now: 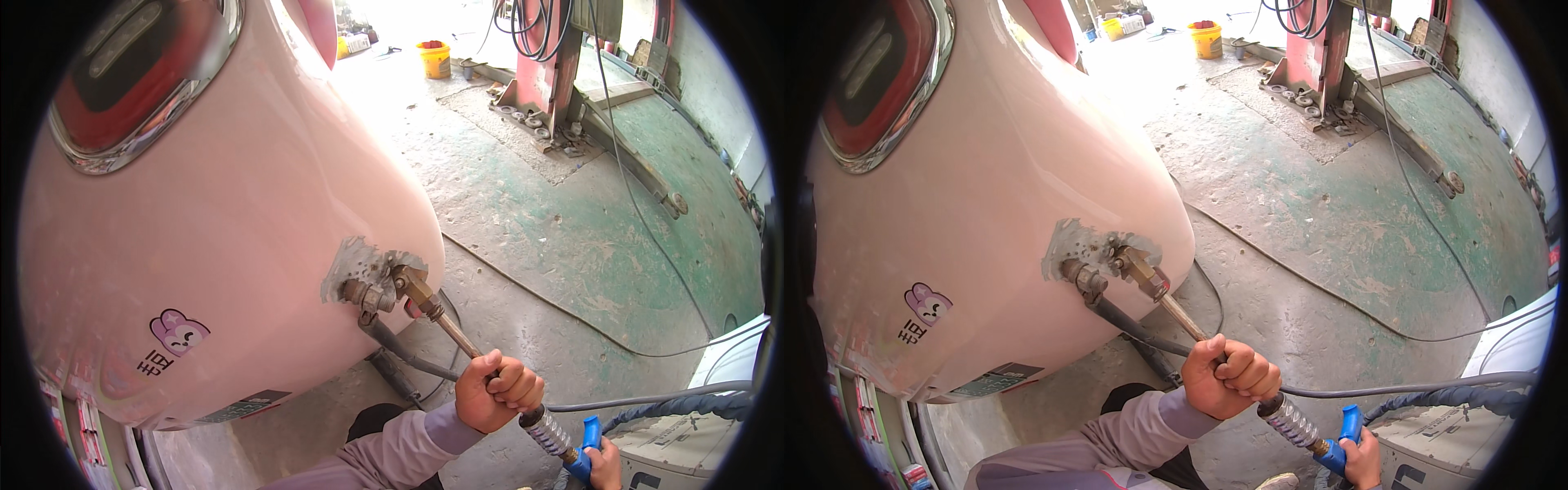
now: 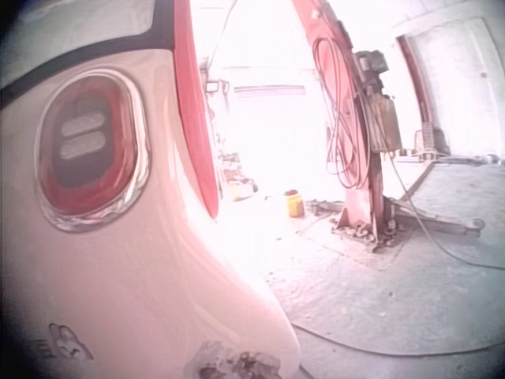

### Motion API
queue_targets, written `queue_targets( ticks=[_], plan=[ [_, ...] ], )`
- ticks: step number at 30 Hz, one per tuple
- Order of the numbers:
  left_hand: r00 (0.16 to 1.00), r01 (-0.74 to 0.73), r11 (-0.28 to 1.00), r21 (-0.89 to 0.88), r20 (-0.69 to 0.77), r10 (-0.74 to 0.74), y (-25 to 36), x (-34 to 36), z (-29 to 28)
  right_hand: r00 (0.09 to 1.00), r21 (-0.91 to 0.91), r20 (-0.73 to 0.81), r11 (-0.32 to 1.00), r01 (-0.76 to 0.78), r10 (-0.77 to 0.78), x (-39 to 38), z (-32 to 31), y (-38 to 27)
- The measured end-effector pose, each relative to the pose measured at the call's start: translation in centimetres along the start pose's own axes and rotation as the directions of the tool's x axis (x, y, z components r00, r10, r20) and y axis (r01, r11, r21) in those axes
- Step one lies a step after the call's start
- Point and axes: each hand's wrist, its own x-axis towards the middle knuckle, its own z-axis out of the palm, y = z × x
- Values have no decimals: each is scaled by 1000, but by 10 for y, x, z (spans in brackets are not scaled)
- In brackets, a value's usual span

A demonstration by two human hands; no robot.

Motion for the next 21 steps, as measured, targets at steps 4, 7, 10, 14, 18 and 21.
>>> queue_targets(
  ticks=[4, 7, 10, 14, 18, 21],
  plan=[
    [1000, -14, 1000, -4, -2, 14, -1, 1, 1, 999, -95, -4, 994, 49, -50, 0, -6, -2],
    [999, -13, 1000, -13, 35, 13, -1, 2, 3, 995, -142, -34, 986, 92, -98, -3, -14, -4],
    [1000, -16, 1000, -27, 24, 17, -2, 3, 6, 992, -183, -73, 979, 87, -101, -9, -21, -7],
    [1000, -16, 1000, -1, 13, 16, -3, 2, 8, 979, -239, -109, 961, 142, -171, -12, -27, -8],
    [1000, -23, 999, 34, 14, 23, 0, 4, 6, 983, -266, -101, 956, 121, -153, -13, -29, -7],
    [990, -115, 964, 241, -52, 131, -15, -2, 4, 981, -303, -122, 947, 105, -148, -13, -29, -8]
  ],
)
